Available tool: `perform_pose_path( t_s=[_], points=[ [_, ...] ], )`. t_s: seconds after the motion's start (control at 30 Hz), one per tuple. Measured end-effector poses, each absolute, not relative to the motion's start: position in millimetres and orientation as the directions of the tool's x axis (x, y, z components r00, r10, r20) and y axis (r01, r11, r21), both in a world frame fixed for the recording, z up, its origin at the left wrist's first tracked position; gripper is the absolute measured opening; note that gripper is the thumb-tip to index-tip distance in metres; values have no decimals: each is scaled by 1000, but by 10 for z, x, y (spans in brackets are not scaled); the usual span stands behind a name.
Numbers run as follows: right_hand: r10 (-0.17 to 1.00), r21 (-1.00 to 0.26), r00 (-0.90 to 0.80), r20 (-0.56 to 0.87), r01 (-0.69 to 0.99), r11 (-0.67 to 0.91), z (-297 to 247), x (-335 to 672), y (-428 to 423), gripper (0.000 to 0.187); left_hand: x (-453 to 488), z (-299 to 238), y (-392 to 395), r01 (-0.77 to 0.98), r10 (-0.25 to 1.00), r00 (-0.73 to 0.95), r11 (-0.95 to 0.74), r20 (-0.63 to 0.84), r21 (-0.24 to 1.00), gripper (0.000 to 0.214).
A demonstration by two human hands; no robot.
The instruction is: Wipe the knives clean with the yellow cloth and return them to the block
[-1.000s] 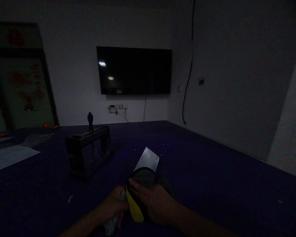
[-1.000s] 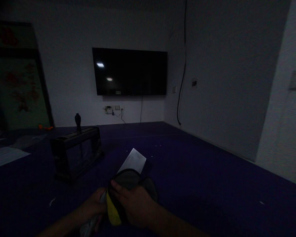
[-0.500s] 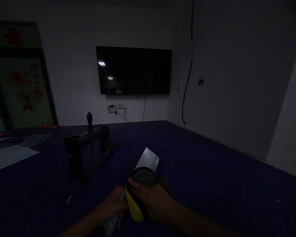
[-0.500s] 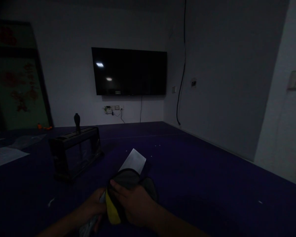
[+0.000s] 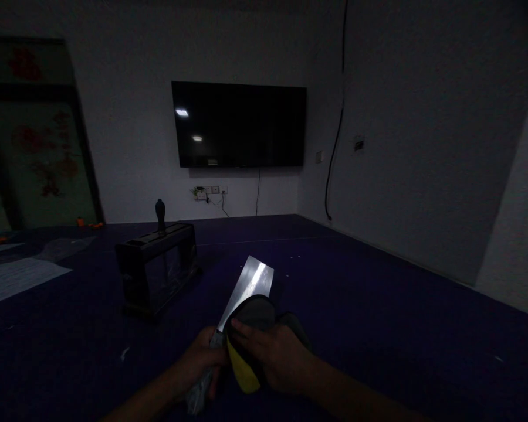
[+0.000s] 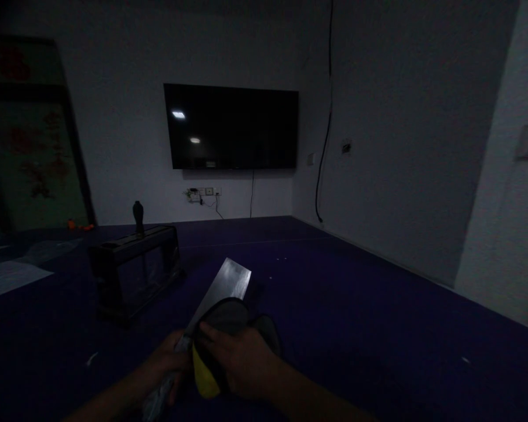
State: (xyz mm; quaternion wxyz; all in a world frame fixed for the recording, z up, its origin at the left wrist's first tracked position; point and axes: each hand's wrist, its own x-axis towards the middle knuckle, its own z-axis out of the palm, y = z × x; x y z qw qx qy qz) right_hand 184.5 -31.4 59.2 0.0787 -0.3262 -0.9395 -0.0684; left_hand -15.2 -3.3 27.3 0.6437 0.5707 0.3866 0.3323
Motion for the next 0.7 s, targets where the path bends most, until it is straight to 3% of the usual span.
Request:
perform_pose_path(
  t_s=[0.3,0.5,0.7],
  points=[
    [659,7,-728,191,672,740,584,1855,-293,82,-180,252,-7,84,840,516,146,-168,986,33],
    [764,-11,-601,235,784,620,636,1893,-296,85,-177,296,-15,164,780,594,125,-199,978,26],
    [783,-41,-483,392,841,539,529,1967,-190,88,-187,299,-34,170,767,602,150,-223,974,27]
  ],
)
